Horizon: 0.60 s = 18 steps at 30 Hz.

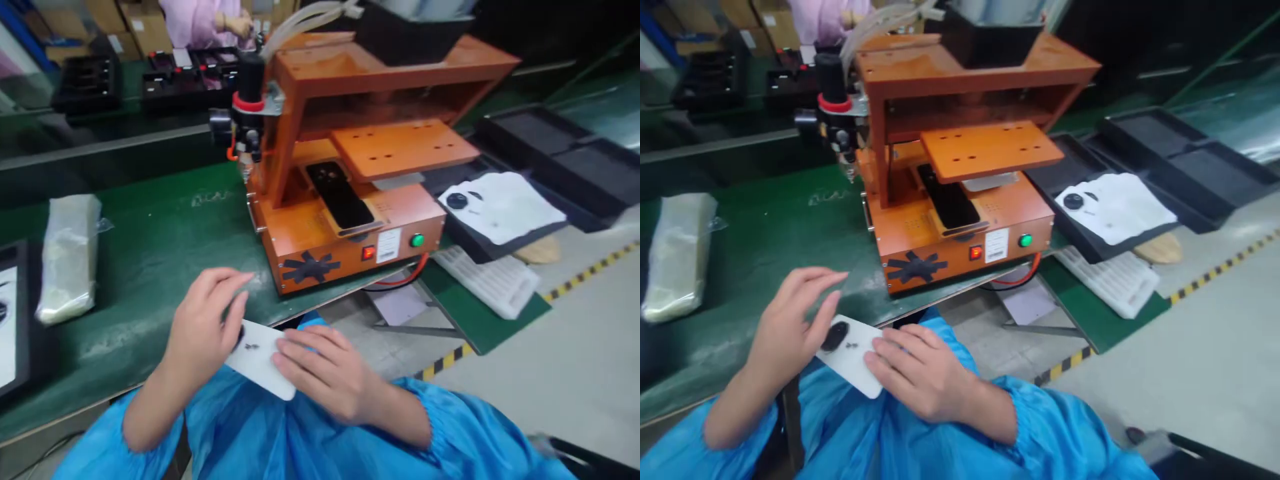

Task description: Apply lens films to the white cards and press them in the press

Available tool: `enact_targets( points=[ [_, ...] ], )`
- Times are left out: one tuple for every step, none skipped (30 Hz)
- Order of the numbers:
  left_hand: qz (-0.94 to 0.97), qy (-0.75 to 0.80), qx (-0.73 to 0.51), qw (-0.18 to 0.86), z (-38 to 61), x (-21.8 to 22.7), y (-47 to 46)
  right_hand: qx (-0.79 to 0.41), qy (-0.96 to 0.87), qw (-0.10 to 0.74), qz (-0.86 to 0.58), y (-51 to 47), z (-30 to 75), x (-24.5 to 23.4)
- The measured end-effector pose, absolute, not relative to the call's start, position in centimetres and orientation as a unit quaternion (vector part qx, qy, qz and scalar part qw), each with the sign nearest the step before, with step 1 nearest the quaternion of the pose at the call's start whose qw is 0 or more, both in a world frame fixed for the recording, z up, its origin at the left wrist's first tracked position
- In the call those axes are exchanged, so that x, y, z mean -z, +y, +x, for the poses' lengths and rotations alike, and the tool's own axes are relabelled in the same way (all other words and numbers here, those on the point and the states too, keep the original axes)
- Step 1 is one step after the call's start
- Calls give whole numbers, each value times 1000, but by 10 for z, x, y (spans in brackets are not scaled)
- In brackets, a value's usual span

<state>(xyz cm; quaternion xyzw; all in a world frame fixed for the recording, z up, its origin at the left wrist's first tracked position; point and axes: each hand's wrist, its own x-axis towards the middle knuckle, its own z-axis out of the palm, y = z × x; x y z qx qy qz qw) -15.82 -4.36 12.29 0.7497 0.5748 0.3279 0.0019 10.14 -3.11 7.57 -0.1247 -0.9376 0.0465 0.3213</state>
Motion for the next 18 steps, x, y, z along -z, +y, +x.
enact_targets(
  points=[
    [788,539,-298,-3,-143,-129,-17,-54,-926,340,-155,-31,124,-85],
    [818,511,-265,-2,-129,-133,9,-57,-915,354,-185,-31,145,-93],
    [833,501,-235,11,-116,-137,35,-56,-906,362,-213,-31,165,-99],
    [830,509,-225,35,-105,-139,60,-49,-896,371,-239,-30,183,-104],
    [807,531,-245,75,-95,-141,83,-39,-885,383,-262,-29,200,-108],
    [771,551,-288,137,-87,-142,103,-26,-873,398,-281,-28,216,-111],
    [725,557,-344,217,-80,-143,119,-7,-858,420,-297,-26,230,-112],
    [672,541,-403,305,-75,-144,133,16,-840,445,-310,-24,242,-112],
    [623,506,-454,387,-69,-146,143,40,-822,467,-322,-21,252,-111],
    [581,464,-494,450,-65,-147,152,65,-806,484,-335,-17,261,-109],
    [550,427,-525,489,-60,-148,158,90,-791,495,-349,-12,268,-107],
    [528,402,-552,505,-56,-149,164,115,-775,503,-364,-7,272,-105],
    [511,389,-574,508,-51,-149,169,138,-762,508,-378,0,274,-104],
    [494,386,-594,504,-48,-149,173,161,-751,508,-390,8,275,-103],
    [474,387,-612,502,-44,-148,178,185,-743,506,-397,17,273,-103],
    [452,388,-628,501,-42,-147,183,208,-740,500,-398,27,269,-102],
    [431,390,-642,499,-40,-146,189,227,-741,492,-395,38,265,-102],
    [414,393,-655,496,-39,-145,194,243,-746,485,-387,50,259,-102]
  ],
)
